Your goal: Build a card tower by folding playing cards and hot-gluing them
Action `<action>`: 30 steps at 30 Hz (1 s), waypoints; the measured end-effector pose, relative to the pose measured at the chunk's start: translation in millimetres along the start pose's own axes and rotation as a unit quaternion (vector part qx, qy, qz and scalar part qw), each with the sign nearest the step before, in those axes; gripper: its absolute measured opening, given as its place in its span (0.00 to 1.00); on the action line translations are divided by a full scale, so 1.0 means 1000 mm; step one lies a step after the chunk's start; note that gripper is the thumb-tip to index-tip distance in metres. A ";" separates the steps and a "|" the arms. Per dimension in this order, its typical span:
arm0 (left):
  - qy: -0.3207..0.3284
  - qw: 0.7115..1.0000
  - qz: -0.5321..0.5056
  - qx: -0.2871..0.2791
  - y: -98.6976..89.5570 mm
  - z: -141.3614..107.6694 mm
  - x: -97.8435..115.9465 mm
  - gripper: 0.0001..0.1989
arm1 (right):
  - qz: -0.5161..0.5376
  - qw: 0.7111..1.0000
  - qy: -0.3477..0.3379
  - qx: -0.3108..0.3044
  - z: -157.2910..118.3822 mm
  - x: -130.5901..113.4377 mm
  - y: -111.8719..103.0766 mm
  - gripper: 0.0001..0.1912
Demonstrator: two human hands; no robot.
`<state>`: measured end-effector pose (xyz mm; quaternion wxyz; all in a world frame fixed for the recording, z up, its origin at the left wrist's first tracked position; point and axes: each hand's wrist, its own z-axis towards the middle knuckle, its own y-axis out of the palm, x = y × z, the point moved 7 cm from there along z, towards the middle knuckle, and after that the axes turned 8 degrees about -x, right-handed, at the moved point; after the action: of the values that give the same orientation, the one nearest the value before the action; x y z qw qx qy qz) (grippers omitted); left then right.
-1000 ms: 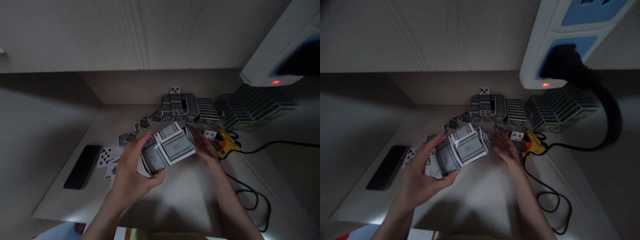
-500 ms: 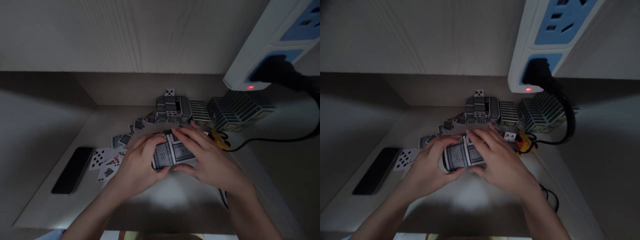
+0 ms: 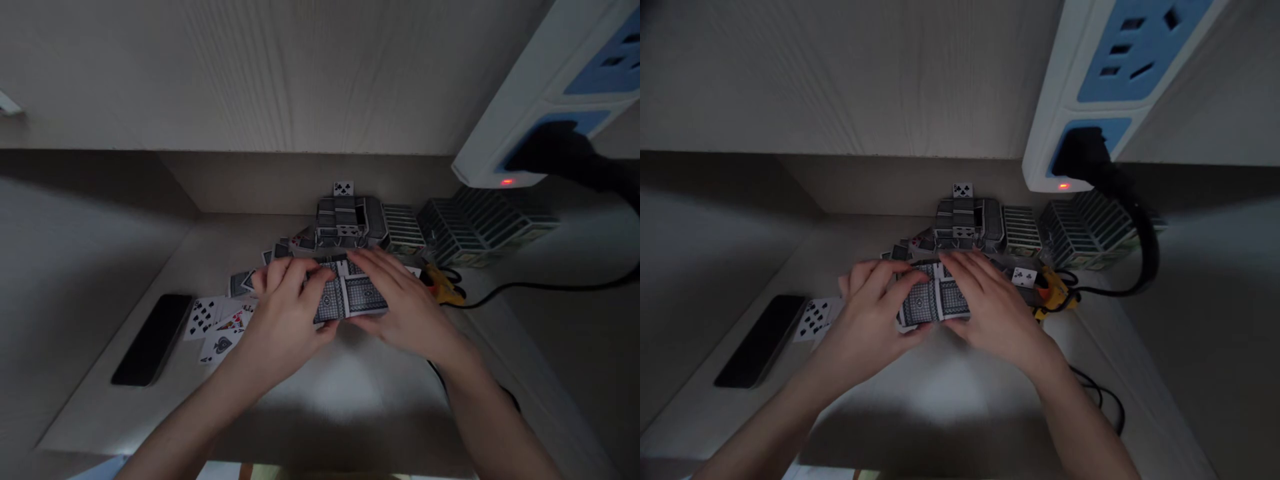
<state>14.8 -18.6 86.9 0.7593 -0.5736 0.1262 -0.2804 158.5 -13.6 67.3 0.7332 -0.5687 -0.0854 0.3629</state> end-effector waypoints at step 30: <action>0.048 0.988 -0.147 -0.012 0.028 -0.002 -0.015 0.41 | 0.048 0.996 -0.051 0.056 -0.008 0.004 0.003 0.36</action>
<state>9.2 -6.5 57.4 0.6959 -0.5805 0.0800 -0.4151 164.7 -17.2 60.2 0.7402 -0.5112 -0.0749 0.4304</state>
